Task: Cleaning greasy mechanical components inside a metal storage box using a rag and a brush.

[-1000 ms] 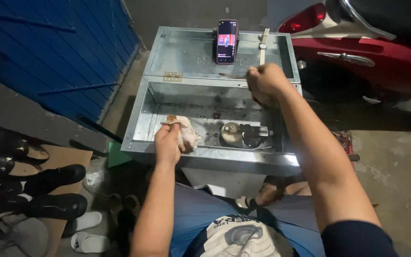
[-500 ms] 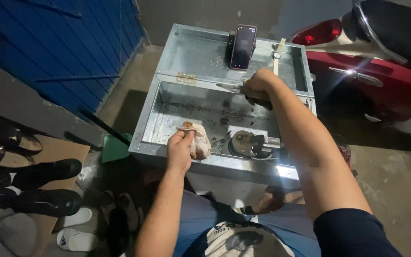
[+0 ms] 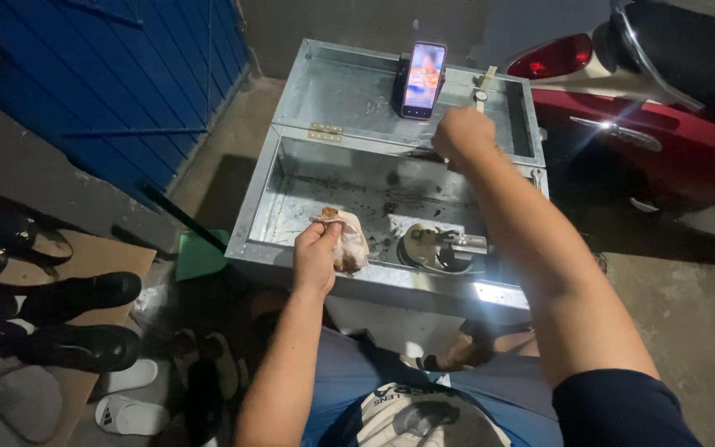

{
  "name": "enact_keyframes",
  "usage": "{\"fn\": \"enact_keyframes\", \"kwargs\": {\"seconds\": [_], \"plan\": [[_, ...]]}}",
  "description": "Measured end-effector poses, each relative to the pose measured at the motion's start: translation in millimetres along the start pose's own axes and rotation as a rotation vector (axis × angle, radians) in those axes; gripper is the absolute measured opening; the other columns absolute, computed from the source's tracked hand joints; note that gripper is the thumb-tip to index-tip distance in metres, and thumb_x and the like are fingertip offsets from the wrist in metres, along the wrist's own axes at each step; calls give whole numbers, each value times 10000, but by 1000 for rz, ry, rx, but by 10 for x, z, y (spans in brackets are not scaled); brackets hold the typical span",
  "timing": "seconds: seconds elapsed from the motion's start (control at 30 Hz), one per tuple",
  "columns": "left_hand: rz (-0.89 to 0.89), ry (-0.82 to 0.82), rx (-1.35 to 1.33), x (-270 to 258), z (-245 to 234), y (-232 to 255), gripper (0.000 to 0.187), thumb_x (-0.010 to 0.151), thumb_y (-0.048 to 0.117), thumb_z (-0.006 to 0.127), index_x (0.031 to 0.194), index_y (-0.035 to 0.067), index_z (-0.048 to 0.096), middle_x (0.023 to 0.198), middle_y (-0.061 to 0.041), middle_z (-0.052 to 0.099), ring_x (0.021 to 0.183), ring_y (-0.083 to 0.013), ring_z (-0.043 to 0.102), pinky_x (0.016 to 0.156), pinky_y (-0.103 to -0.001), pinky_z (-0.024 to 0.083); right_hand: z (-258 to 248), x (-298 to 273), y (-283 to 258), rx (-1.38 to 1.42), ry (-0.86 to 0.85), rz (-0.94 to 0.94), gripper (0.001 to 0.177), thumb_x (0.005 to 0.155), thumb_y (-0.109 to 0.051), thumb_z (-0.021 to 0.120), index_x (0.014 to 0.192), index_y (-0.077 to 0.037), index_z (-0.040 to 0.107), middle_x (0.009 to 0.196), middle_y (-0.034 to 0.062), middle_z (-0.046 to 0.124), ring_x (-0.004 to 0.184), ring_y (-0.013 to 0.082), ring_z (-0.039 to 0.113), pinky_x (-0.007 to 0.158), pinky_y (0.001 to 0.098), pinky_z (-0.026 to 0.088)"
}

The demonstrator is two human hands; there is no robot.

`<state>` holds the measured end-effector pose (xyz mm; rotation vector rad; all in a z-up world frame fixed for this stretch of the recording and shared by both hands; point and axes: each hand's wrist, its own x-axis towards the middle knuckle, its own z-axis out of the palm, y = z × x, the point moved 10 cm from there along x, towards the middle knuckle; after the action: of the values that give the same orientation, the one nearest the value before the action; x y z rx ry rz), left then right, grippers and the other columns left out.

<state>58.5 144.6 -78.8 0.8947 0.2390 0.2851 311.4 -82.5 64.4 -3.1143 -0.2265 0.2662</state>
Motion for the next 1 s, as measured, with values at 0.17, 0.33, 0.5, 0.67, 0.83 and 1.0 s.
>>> {"fn": "enact_keyframes", "kwargs": {"seconds": [0.17, 0.33, 0.5, 0.67, 0.83, 1.0], "plan": [[-48, 27, 18, -14, 60, 48, 159, 1013, 78, 611, 1038, -37, 718, 961, -66, 726, 821, -135, 670, 750, -291, 541, -585, -238, 447, 16, 197, -29, 313, 852, -315, 725, 1003, -44, 768, 1009, 232, 733, 946, 416, 715, 783, 492, 580], [-98, -11, -46, -81, 83, 43, 171, 1009, 96, 590, 1052, -36, 690, 979, -98, 732, 844, -191, 705, 778, -337, 574, -887, -688, 1341, 184, 188, 122, 372, 865, -358, 762, 1038, -29, 788, 992, 243, 736, 900, 399, 730, 782, 493, 575], [-114, -80, -230, -56, 133, -12, 221, 1059, 96, 554, 1238, -19, 617, 1161, -108, 673, 1071, -235, 653, 967, -384, 517, -688, -827, 2658, 500, 329, 91, 379, 937, -341, 760, 1184, -54, 759, 1015, 213, 754, 887, 296, 733, 799, 430, 555], [-158, -158, -316, -197, 565, 87, 279, 1047, 115, 482, 1272, -7, 593, 1231, -124, 667, 1156, -268, 639, 1038, -431, 492, -198, -1253, 3006, 590, 332, 220, 399, 987, -391, 730, 1191, -48, 746, 993, 209, 745, 881, 292, 725, 793, 428, 557], [-196, -177, -315, -235, 757, -68, 293, 1035, 112, 474, 1277, 2, 600, 1250, -115, 665, 1178, -267, 634, 1047, -439, 486, 666, -1166, 2921, 792, 365, 199, 424, 923, -380, 737, 1164, -32, 733, 979, 164, 762, 883, 271, 749, 780, 397, 566], [-197, -227, -270, -265, 820, -106, 270, 1062, 100, 480, 1271, -24, 596, 1246, -141, 657, 1177, -286, 621, 1056, -441, 480, 844, -1102, 2550, 683, 555, 64, 364, 993, -334, 718, 1184, -27, 763, 1013, 205, 762, 944, 353, 739, 859, 419, 574]]}}
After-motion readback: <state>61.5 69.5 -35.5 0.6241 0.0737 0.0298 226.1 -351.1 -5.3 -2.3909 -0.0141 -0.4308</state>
